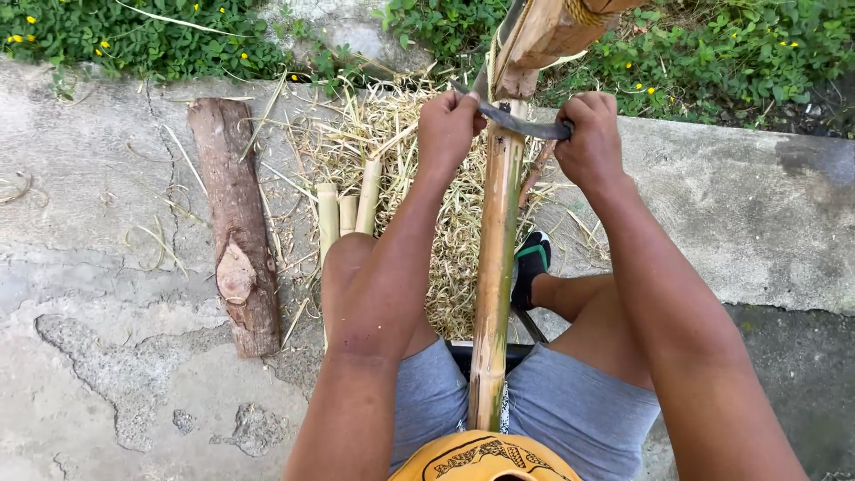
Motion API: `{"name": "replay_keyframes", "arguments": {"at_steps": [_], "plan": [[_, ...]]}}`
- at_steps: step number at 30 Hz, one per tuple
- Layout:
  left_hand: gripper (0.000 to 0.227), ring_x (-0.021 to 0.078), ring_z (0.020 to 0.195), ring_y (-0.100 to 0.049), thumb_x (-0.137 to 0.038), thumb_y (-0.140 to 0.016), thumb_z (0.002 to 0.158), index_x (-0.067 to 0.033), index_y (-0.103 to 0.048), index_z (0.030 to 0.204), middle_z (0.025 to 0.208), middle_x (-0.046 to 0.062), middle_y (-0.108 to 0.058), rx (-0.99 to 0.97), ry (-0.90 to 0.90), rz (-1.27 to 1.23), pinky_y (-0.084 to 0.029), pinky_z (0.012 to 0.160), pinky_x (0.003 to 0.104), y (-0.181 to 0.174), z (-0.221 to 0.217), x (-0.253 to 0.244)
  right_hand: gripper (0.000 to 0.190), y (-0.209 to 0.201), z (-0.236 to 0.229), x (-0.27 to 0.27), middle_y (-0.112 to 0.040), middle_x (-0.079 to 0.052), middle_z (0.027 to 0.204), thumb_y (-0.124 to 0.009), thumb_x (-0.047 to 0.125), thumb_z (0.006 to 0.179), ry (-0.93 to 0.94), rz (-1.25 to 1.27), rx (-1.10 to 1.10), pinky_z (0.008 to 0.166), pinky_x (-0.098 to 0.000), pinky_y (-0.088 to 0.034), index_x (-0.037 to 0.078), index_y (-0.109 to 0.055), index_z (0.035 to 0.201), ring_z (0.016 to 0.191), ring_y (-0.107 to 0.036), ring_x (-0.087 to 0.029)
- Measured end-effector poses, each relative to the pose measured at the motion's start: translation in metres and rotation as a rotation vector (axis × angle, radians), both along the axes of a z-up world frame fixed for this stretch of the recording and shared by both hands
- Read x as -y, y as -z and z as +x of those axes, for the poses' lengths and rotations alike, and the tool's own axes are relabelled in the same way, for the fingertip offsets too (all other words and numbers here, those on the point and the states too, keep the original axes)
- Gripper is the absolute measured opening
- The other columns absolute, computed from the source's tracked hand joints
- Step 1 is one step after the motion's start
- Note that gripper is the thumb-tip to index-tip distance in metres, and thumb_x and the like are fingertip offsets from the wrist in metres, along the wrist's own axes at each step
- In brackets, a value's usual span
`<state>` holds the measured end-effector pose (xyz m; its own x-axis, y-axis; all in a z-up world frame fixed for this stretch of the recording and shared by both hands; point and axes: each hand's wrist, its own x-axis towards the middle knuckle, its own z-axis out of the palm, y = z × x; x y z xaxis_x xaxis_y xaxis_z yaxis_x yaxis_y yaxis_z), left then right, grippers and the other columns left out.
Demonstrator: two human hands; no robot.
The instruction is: The person is using a curved blade to scrape and strip a bamboo pole.
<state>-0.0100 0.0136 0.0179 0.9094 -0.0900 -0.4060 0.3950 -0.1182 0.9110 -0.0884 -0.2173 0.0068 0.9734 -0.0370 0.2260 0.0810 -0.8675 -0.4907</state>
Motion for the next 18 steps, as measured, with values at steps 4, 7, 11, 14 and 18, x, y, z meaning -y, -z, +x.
{"name": "replay_keyframes", "arguments": {"at_steps": [4,7,11,14,18], "plan": [[0.025,0.0122,0.059,-0.069,-0.022,-0.062,0.097,-0.0028,-0.069,0.083,0.072,0.008,-0.074,-0.085,-0.005,-0.044,-0.059,0.061,0.03,0.011,-0.015,-0.004,0.021,-0.015,-0.014,-0.004,-0.063,-0.012,0.11,-0.072,-0.008,0.077,-0.012,-0.107,0.02,0.097,-0.0452,-0.047,0.005,-0.066,0.093,0.115,-0.052,-0.038],[0.027,0.0121,0.061,-0.068,-0.022,-0.057,0.099,-0.0035,-0.07,0.085,0.074,0.007,-0.074,-0.149,0.048,0.049,-0.057,0.062,0.03,0.014,-0.018,-0.003,0.018,-0.019,-0.012,-0.003,-0.063,-0.012,0.113,-0.074,-0.004,0.081,-0.032,-0.195,0.039,0.1,-0.0448,-0.047,0.006,-0.067,0.093,0.117,-0.053,-0.037],[0.029,0.0145,0.063,-0.066,-0.022,-0.053,0.103,-0.0029,-0.068,0.087,0.076,0.008,-0.072,-0.141,0.003,-0.057,-0.058,0.063,0.031,0.018,-0.024,0.002,0.015,-0.018,-0.012,-0.002,-0.063,-0.011,0.113,-0.075,-0.002,0.08,-0.04,-0.276,0.031,0.102,-0.0444,-0.047,0.006,-0.068,0.091,0.119,-0.053,-0.036],[0.03,0.0144,0.064,-0.069,-0.022,-0.051,0.103,-0.0031,-0.068,0.088,0.077,0.007,-0.073,-0.124,-0.025,-0.058,-0.059,0.065,0.031,0.009,-0.023,0.006,0.014,-0.018,-0.007,0.002,-0.063,-0.012,0.113,-0.075,-0.001,0.08,-0.039,-0.295,0.035,0.103,-0.0442,-0.047,0.006,-0.068,0.089,0.12,-0.053,-0.035],[0.031,0.0158,0.065,-0.069,-0.024,-0.049,0.104,-0.0039,-0.067,0.089,0.077,0.007,-0.074,-0.083,-0.006,0.027,-0.058,0.065,0.033,-0.003,-0.025,0.004,0.011,-0.019,-0.005,0.003,-0.062,-0.012,0.113,-0.078,0.002,0.085,-0.021,-0.322,0.017,0.104,-0.0447,-0.046,0.005,-0.068,0.088,0.122,-0.052,-0.035]]}}
